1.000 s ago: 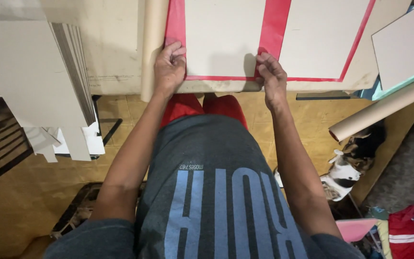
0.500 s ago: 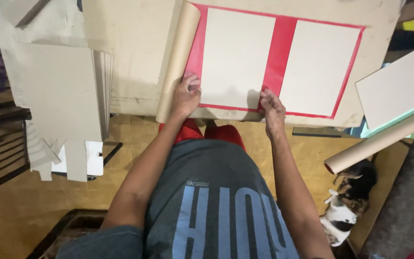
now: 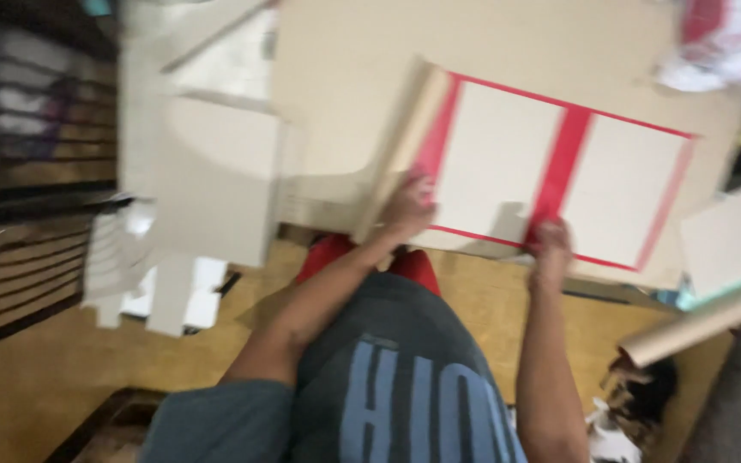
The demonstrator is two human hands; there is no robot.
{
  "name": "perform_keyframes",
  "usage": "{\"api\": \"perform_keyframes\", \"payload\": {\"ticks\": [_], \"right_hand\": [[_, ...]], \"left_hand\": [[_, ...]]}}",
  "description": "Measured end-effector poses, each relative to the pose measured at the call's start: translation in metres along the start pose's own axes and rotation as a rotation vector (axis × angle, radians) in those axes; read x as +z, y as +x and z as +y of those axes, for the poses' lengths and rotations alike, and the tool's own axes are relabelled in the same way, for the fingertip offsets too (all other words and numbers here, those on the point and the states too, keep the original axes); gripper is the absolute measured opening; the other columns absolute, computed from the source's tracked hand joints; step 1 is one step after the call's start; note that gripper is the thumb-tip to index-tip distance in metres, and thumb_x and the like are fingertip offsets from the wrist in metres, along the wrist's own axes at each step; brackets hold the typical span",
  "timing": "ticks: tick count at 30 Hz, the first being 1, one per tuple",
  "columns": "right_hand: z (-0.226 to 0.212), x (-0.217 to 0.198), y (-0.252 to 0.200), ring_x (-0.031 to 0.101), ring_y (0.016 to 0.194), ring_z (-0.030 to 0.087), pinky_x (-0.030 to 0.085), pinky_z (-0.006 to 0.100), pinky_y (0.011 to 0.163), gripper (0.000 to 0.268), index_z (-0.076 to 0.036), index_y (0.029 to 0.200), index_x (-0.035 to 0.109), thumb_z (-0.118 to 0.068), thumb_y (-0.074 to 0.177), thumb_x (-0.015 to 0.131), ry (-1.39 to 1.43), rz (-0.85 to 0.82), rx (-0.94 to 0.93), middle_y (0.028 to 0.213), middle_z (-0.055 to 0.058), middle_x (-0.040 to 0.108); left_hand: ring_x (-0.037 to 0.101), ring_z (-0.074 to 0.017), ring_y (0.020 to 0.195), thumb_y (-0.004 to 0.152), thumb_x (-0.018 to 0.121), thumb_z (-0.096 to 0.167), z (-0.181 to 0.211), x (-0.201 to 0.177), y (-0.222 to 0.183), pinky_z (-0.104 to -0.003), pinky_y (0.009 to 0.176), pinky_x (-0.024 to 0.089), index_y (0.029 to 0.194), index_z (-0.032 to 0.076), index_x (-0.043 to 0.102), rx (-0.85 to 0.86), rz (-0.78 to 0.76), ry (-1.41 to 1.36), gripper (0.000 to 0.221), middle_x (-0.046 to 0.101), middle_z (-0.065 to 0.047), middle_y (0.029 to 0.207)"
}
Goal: The person places cardboard sheets onto a red paper roll, cuts the red paper using a utility knife, and then wraps the cardboard sheets with brown kraft paper, securing the folds.
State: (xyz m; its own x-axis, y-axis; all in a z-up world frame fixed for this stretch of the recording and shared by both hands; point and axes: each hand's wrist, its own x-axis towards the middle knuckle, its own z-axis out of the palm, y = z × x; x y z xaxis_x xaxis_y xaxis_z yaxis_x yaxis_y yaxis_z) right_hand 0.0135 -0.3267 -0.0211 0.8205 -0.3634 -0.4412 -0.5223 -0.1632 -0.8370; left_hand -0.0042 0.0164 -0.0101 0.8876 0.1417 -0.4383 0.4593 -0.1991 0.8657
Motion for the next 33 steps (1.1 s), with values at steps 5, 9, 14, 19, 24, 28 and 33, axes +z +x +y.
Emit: {"api": "perform_keyframes", "payload": {"ticks": [5,9,14,19,24,28,33], "right_hand": [[0.035,-0.011,-0.073,0.069,0.107,0.028,0.060,0.045,0.073,0.047,-0.020,0.141,0.063,-0.032,0.097,0.076,-0.141,0.269,-0.008,0.130,0.009,0.063],[0.047,0.011,-0.192,0.064,0.097,0.031,0.051,0.042,0.076,0.037,-0.003,0.143,0.059,-0.020,0.110,0.056,-0.189,0.202,0.103,0.112,0.022,0.065],[0.011,0.060,-0.232,0.065,0.096,0.026,0.051,0.039,0.079,0.034,-0.005,0.135,0.064,-0.023,0.106,0.058,-0.249,0.077,0.169,0.108,0.017,0.068],[-0.034,0.061,-0.304,0.065,0.095,0.021,0.051,0.035,0.081,0.033,-0.007,0.126,0.070,-0.026,0.102,0.059,-0.282,0.077,0.329,0.103,0.012,0.072],[-0.060,0.053,-0.345,0.066,0.094,0.015,0.051,0.032,0.083,0.032,-0.008,0.118,0.075,-0.030,0.099,0.061,-0.274,0.021,0.464,0.099,0.006,0.075],[0.054,0.014,-0.314,0.066,0.095,0.015,0.051,0.032,0.085,0.039,-0.008,0.124,0.073,-0.030,0.093,0.067,-0.268,-0.066,0.470,0.100,0.007,0.075],[0.077,0.021,-0.285,0.069,0.100,0.019,0.053,0.030,0.089,0.048,-0.004,0.133,0.066,-0.016,0.087,0.077,-0.052,-0.040,0.534,0.113,0.012,0.074]], "left_hand": [[0.059,-0.0286,0.133,0.087,0.073,0.022,-0.015,-0.075,0.040,-0.041,0.115,0.047,0.141,0.018,0.063,0.460,0.033,0.061,0.055,0.067,-0.010,0.137],[0.053,-0.0404,0.135,0.095,0.066,0.005,-0.042,-0.255,0.104,-0.048,0.120,0.038,0.141,0.004,0.061,0.503,0.168,0.291,0.047,0.063,-0.023,0.137],[0.061,-0.0382,0.110,0.071,0.077,0.007,-0.063,-0.422,0.189,-0.045,0.103,0.044,0.122,-0.001,0.063,0.537,0.556,0.993,0.054,0.068,-0.022,0.118],[0.066,-0.0398,0.075,0.076,0.062,0.000,-0.079,-0.461,0.186,-0.049,0.066,0.053,0.095,0.009,0.062,0.527,0.413,1.060,0.022,0.068,-0.014,0.085],[0.068,-0.0359,0.078,0.071,0.078,0.015,-0.053,-0.489,0.174,-0.044,0.068,0.052,0.102,0.010,0.074,0.773,0.378,0.965,0.032,0.071,-0.011,0.088],[0.070,-0.0325,0.097,0.077,0.091,0.031,-0.011,-0.498,0.145,-0.039,0.088,0.051,0.111,0.012,0.074,0.275,0.233,0.904,0.042,0.078,-0.005,0.108],[0.066,-0.0322,0.101,0.079,0.089,0.030,0.000,-0.497,0.128,-0.038,0.093,0.047,0.117,0.008,0.072,0.223,0.191,0.853,0.048,0.075,-0.008,0.105]]}}
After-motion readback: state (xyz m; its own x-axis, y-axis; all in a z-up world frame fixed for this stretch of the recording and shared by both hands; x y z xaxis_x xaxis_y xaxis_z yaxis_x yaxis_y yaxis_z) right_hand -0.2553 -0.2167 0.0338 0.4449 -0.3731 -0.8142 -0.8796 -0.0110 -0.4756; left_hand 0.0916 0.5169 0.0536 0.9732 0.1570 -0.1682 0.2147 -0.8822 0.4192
